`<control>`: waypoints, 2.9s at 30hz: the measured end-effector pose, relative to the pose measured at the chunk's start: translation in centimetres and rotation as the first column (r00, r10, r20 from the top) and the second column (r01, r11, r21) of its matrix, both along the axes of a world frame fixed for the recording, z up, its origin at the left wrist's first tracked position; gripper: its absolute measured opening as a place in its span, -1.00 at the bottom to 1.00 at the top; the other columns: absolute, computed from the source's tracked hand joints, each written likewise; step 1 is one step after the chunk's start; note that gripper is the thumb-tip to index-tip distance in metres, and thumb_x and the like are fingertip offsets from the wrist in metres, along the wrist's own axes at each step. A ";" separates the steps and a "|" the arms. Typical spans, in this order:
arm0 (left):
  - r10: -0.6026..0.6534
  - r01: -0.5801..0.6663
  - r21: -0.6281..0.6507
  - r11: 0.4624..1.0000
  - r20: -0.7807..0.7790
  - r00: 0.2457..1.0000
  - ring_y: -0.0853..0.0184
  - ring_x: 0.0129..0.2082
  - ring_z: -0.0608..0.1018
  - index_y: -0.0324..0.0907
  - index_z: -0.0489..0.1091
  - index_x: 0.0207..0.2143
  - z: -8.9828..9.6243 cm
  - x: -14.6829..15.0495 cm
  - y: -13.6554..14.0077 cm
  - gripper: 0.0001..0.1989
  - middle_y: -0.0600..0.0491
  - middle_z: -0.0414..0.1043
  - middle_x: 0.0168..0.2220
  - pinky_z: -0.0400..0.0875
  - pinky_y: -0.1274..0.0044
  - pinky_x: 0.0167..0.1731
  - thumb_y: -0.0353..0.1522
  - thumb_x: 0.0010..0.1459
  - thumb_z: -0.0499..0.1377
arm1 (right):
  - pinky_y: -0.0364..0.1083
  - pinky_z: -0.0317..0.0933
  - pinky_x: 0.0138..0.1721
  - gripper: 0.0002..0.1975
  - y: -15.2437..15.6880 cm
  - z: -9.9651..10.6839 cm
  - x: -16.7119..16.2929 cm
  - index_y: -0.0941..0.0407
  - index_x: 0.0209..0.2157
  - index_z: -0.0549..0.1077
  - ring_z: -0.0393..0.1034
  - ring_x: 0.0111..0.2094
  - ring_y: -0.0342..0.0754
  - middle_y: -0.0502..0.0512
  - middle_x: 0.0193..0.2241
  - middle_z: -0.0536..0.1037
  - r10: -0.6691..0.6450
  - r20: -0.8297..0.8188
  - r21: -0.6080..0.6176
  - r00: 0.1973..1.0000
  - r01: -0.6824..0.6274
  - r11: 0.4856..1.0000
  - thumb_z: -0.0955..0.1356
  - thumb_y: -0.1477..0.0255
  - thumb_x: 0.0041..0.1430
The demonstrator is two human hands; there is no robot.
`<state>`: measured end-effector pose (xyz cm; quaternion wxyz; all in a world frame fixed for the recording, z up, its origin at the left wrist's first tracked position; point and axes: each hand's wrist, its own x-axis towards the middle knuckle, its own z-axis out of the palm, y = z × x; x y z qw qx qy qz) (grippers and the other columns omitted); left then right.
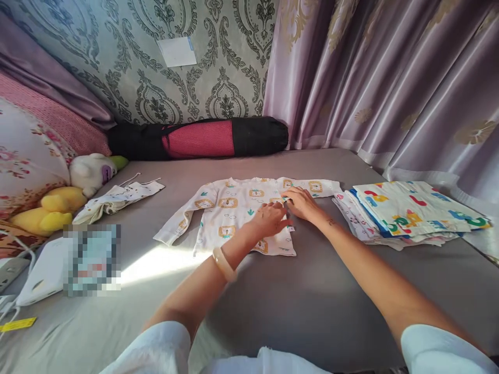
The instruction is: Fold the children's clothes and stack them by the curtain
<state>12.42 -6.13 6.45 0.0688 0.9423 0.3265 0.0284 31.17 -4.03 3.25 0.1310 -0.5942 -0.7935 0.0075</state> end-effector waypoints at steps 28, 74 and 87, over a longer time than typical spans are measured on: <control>0.048 -0.036 -0.097 0.995 0.121 0.991 0.21 -0.09 0.51 -0.20 0.47 -0.18 -2.2 0.4 -9.2 -0.70 -0.07 0.47 -0.14 0.47 0.43 -0.14 -0.32 0.36 -0.04 | 0.04 0.06 0.00 -0.64 0.2 0.4 -1.8 0.14 -0.10 0.54 0.30 0.01 0.14 0.26 -0.05 0.53 -0.094 0.170 0.053 0.981 0.087 0.995 0.17 0.58 0.24; 0.947 -0.826 -0.484 0.288 0.015 0.322 0.31 -0.47 0.45 -0.16 0.31 -0.47 -1.6 -28.3 1.7 -0.77 0.10 0.37 -0.50 0.20 0.55 -0.50 -0.22 -0.09 0.25 | 0.17 -0.30 0.36 -0.39 5.9 -1.9 -17.5 0.33 0.34 0.07 -0.22 0.41 0.11 0.32 0.40 -0.06 -0.104 -0.032 -0.141 0.994 0.098 0.985 0.00 0.31 0.38; 0.818 -0.727 -0.434 0.531 0.487 0.307 0.35 -0.47 0.43 -0.21 0.39 -0.23 0.2 -31.0 8.1 -0.67 0.12 0.39 -0.47 0.28 0.57 -0.48 -0.38 -0.09 0.04 | 0.16 -0.28 0.36 -0.43 6.7 -2.0 -21.8 0.31 0.32 0.10 -0.21 0.40 0.09 0.29 0.39 0.00 -0.008 -0.071 -0.165 0.997 -0.004 0.986 0.01 0.36 0.39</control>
